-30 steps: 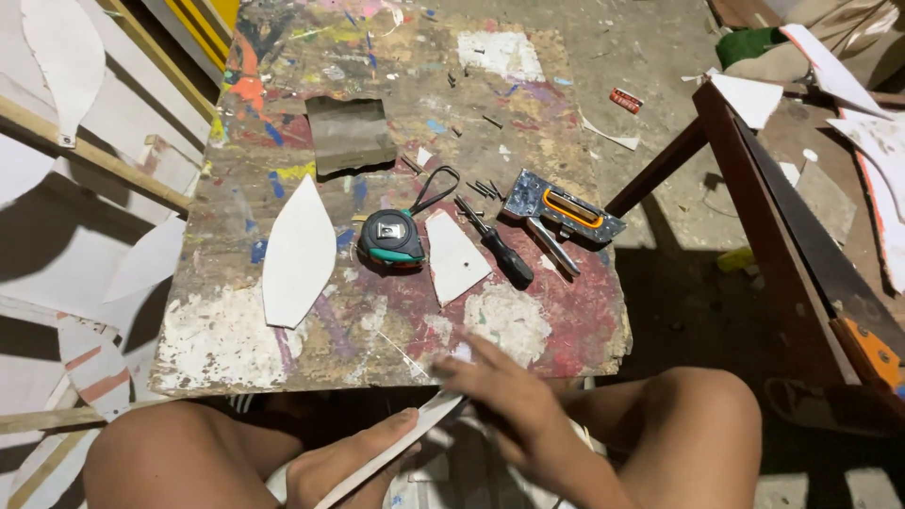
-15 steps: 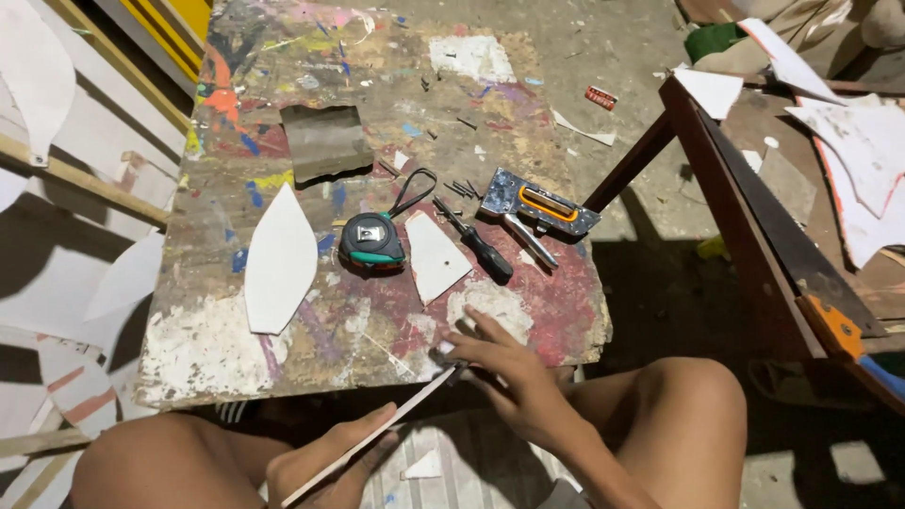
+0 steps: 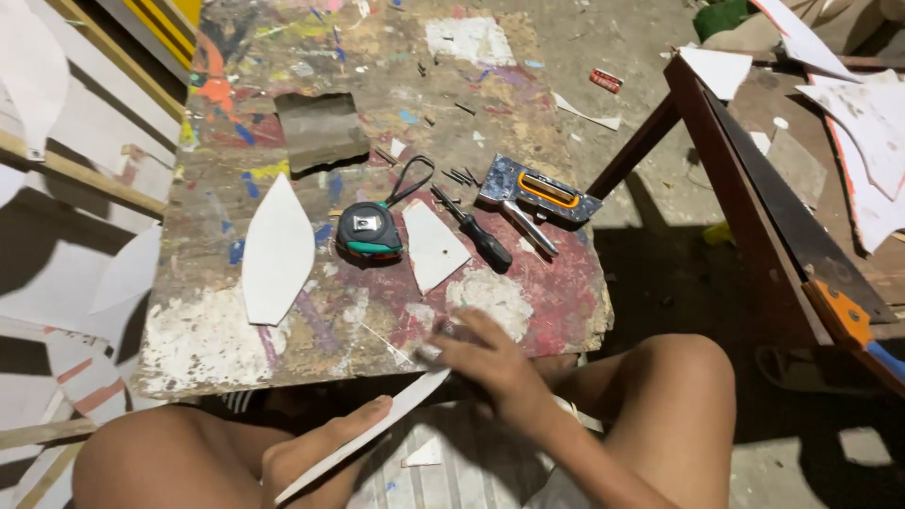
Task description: Trimming and heat-shaping small white components using a craft knife and a soldering iron on a workbench.
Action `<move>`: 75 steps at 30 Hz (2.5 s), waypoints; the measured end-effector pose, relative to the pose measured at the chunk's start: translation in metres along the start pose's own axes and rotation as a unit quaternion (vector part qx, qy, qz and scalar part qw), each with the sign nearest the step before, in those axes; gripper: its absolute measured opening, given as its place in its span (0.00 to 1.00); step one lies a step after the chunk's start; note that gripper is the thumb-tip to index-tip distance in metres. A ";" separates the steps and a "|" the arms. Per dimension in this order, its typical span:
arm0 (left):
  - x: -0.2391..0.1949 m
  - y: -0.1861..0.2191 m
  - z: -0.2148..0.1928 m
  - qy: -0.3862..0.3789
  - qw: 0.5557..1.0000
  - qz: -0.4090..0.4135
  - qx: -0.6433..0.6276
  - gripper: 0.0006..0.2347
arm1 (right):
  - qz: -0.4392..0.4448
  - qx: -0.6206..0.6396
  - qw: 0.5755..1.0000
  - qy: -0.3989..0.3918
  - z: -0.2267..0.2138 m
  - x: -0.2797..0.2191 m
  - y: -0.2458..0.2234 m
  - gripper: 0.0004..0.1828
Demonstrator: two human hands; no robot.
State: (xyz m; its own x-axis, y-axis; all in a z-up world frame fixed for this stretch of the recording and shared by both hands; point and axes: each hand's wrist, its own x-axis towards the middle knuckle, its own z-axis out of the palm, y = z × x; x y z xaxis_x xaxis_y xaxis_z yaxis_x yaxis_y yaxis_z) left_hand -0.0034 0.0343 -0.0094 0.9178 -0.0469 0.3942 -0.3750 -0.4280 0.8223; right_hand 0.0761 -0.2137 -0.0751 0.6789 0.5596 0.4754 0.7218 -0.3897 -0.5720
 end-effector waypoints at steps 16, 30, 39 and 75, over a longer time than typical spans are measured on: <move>0.001 0.003 0.007 0.019 0.987 -0.158 0.004 0.09 | 0.034 0.052 0.998 -0.003 -0.051 0.029 -0.043 0.17; 0.019 0.002 0.025 -0.115 0.981 -0.118 0.102 0.14 | -0.033 0.045 0.997 -0.049 -0.066 0.059 -0.077 0.23; 0.034 0.015 0.028 -0.035 0.977 -0.195 0.080 0.11 | 0.002 0.045 0.999 -0.005 -0.057 0.043 -0.027 0.16; 0.036 -0.005 0.000 -0.021 0.956 -0.290 -0.052 0.08 | 0.082 0.054 0.994 -0.039 -0.024 0.034 -0.010 0.17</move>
State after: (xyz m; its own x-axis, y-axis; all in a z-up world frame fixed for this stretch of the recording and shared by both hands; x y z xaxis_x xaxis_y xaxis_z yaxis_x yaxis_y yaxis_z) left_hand 0.0314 0.0350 0.0011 0.9790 0.1329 -0.1545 0.1885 -0.3019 0.9345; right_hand 0.0954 -0.2083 -0.0377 0.7706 0.5520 0.3184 0.5804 -0.4017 -0.7083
